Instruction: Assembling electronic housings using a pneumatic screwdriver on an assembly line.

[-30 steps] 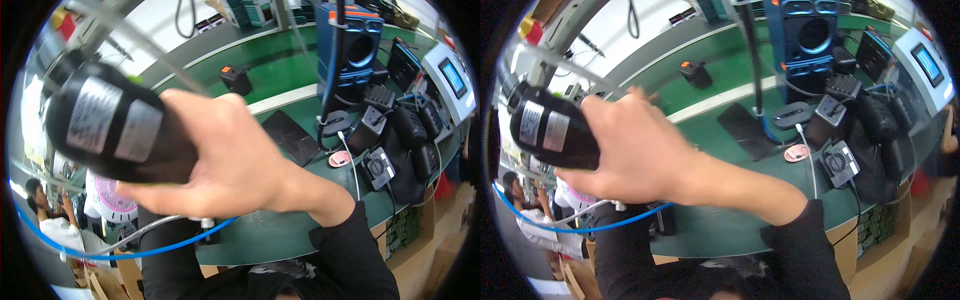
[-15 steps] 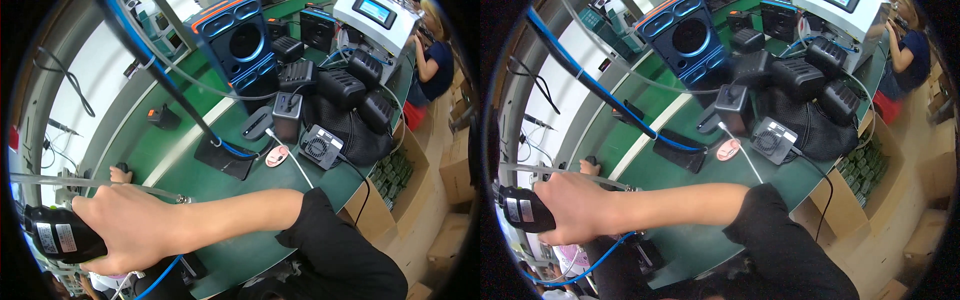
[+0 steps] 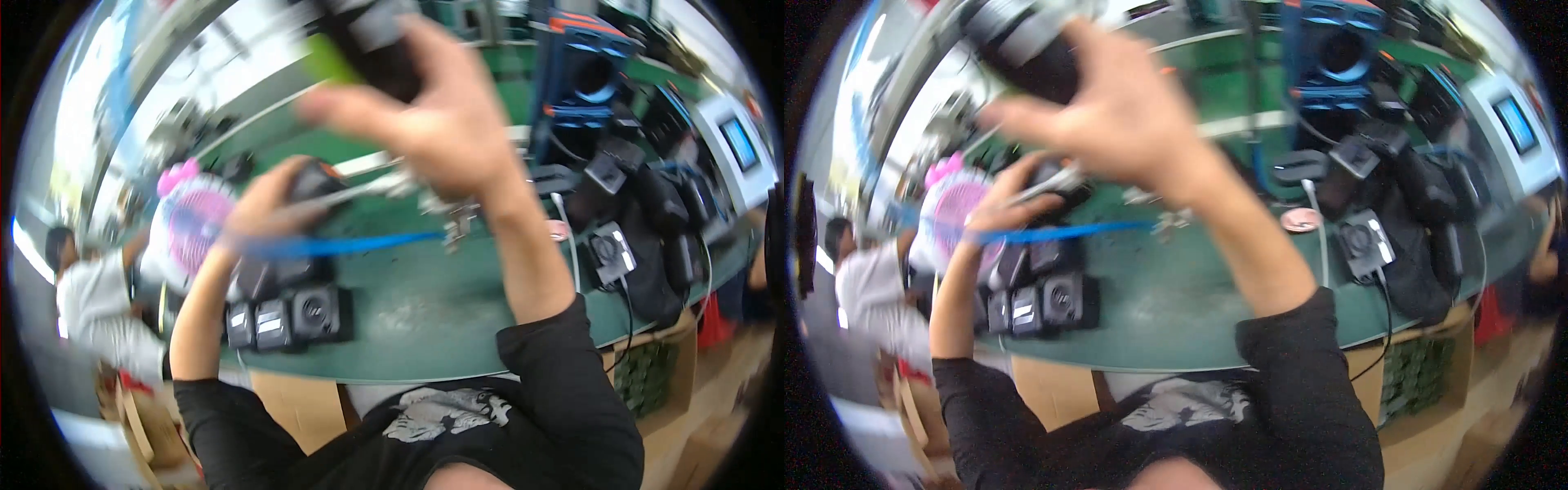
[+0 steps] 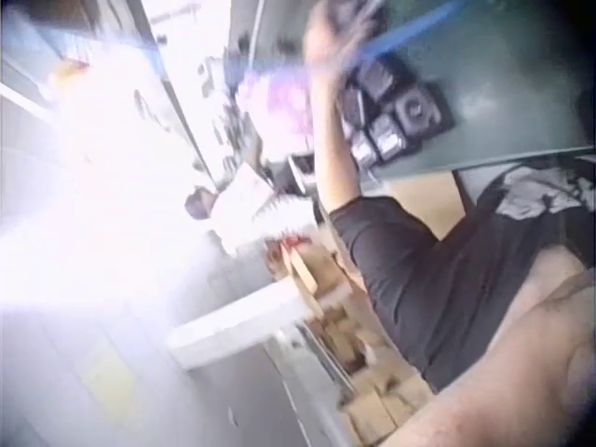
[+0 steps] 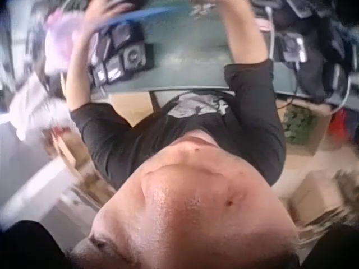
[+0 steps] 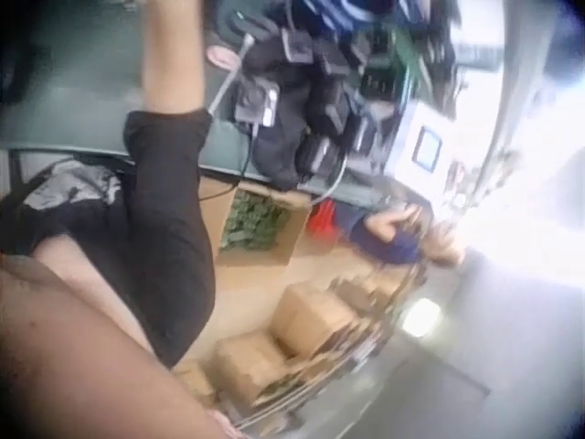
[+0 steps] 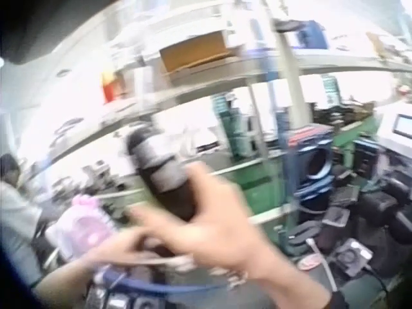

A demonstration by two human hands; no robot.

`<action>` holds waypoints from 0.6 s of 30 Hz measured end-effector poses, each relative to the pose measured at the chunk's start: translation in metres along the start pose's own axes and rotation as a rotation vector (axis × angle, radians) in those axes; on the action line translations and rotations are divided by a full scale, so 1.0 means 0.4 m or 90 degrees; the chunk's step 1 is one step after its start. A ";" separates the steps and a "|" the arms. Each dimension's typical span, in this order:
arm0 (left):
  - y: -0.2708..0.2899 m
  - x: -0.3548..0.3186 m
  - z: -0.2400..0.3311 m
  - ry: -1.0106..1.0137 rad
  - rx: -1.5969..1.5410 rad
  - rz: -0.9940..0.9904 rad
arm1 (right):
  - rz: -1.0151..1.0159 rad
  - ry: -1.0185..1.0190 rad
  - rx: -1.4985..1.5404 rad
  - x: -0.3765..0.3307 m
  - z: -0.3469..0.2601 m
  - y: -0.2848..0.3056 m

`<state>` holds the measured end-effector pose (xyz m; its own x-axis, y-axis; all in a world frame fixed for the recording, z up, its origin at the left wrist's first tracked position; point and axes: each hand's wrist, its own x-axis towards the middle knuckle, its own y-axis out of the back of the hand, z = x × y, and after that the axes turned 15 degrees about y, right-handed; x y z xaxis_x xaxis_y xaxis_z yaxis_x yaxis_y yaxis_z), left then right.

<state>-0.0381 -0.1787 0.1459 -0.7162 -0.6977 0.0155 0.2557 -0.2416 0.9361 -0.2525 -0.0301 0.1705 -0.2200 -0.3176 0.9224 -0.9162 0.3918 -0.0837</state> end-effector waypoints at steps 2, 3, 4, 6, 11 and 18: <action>-0.037 -0.111 0.051 -0.058 -0.117 -0.276 | -0.047 -0.116 -0.045 0.000 -0.019 0.015; -0.081 -0.149 0.070 -0.035 -0.081 -0.354 | -0.027 -0.145 -0.044 -0.009 -0.010 0.037; -0.126 -0.196 0.079 -0.040 -0.092 -0.409 | -0.012 -0.172 -0.034 -0.012 0.004 0.045; -0.221 -0.261 0.086 -0.063 -0.168 -0.493 | -0.074 -0.136 -0.015 -0.002 0.002 0.032; -0.300 -0.279 0.094 -0.078 -0.225 -0.466 | -0.200 -0.143 0.069 0.017 -0.006 0.009; -0.357 -0.237 0.084 -0.021 -0.108 -0.259 | -0.028 -0.224 0.240 0.044 -0.091 -0.061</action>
<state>-0.0286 -0.0557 0.0227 -0.8001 -0.5019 -0.3285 0.0502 -0.6017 0.7971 -0.2220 -0.0137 0.2025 -0.2185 -0.6231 0.7510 -0.9698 0.0533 -0.2380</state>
